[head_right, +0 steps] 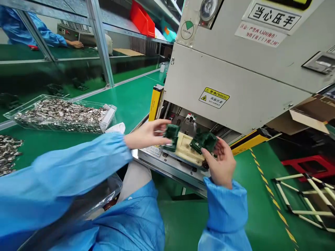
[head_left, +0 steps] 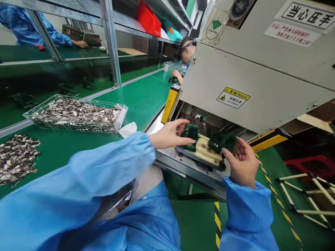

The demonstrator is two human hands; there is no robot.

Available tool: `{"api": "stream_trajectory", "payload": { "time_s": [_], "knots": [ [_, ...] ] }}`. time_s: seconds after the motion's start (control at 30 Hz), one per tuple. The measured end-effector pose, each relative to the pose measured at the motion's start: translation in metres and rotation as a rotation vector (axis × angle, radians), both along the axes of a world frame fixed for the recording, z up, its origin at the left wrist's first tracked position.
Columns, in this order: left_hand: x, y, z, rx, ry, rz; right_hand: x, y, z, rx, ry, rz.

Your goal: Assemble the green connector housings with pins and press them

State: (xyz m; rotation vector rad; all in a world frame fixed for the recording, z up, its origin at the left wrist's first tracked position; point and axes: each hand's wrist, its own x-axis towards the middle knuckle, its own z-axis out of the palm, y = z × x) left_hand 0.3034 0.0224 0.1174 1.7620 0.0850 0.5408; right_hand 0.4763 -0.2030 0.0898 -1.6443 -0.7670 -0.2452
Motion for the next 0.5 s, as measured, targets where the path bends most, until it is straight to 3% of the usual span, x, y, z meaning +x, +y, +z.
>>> {"api": "stream_trajectory", "payload": {
  "time_s": [0.13,0.2,0.27,0.33,0.4,0.47,0.5],
  "knots": [
    [-0.093,0.037,-0.025,0.002,0.206,-0.024,0.021,0.029,0.016,-0.323,-0.007,0.209],
    [-0.119,0.045,-0.046,-0.038,0.32,-0.002,0.022,0.033,0.02,-0.392,-0.014,0.227],
    [-0.126,0.046,-0.067,-0.072,0.4,0.0,0.017,0.027,0.018,-0.469,-0.044,0.179],
    [-0.12,0.043,-0.082,-0.084,0.451,-0.033,0.008,0.009,0.007,-0.523,-0.1,0.056],
    [-0.109,0.04,-0.09,-0.074,0.478,-0.096,0.0,-0.02,-0.012,-0.513,-0.121,-0.174],
    [-0.1,0.041,-0.092,-0.043,0.478,-0.166,-0.007,-0.057,-0.037,-0.522,0.008,-0.435],
    [-0.098,0.043,-0.091,-0.02,0.468,-0.198,-0.01,-0.075,-0.049,-0.6,0.122,-0.488]
  ]
}}
